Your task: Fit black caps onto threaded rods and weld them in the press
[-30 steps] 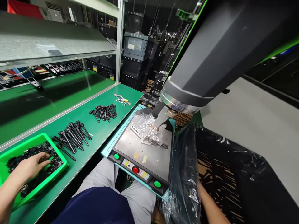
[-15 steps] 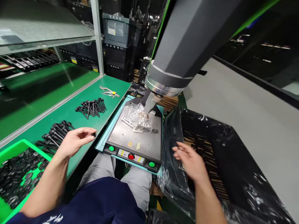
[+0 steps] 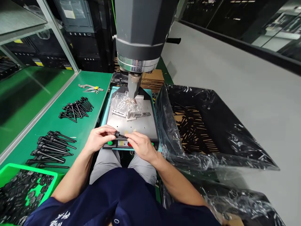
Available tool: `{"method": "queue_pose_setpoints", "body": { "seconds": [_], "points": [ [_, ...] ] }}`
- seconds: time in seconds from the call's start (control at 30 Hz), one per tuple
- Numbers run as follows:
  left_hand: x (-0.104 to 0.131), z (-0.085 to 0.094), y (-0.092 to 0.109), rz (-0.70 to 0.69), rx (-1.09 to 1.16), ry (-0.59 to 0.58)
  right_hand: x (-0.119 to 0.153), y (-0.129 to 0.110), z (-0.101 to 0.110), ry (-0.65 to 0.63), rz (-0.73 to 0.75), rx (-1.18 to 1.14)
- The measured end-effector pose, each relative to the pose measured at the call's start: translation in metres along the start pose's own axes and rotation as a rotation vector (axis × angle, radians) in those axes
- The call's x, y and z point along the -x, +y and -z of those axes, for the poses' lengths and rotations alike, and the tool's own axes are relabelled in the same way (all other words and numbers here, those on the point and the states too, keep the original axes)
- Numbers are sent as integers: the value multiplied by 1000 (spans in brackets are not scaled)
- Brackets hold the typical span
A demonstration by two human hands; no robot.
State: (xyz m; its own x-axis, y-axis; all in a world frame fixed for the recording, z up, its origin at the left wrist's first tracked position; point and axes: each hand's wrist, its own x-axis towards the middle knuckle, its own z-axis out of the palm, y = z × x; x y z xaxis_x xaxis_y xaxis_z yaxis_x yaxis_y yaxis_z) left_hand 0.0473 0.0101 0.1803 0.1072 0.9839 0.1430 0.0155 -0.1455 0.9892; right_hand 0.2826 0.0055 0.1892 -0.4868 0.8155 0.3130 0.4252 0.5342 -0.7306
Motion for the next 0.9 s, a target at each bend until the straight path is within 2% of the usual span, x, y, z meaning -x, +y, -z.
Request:
{"method": "queue_pose_setpoints", "body": {
  "seconds": [0.27,0.37,0.47,0.67,0.9],
  "points": [
    [-3,1,-9,-62,-26,-25,-1,5,-2,-44,-9,-22],
    [-4,-2,-10,-30,10,-4,1,8,-7,40,74,22],
    [-4,-6,-14,38,66,75,4,11,-15,143,173,139],
    [-1,-15,-27,111,127,180,9,21,-29,230,272,301],
    [0,-24,-39,-97,131,240,13,23,-37,255,155,131]
  ]
}}
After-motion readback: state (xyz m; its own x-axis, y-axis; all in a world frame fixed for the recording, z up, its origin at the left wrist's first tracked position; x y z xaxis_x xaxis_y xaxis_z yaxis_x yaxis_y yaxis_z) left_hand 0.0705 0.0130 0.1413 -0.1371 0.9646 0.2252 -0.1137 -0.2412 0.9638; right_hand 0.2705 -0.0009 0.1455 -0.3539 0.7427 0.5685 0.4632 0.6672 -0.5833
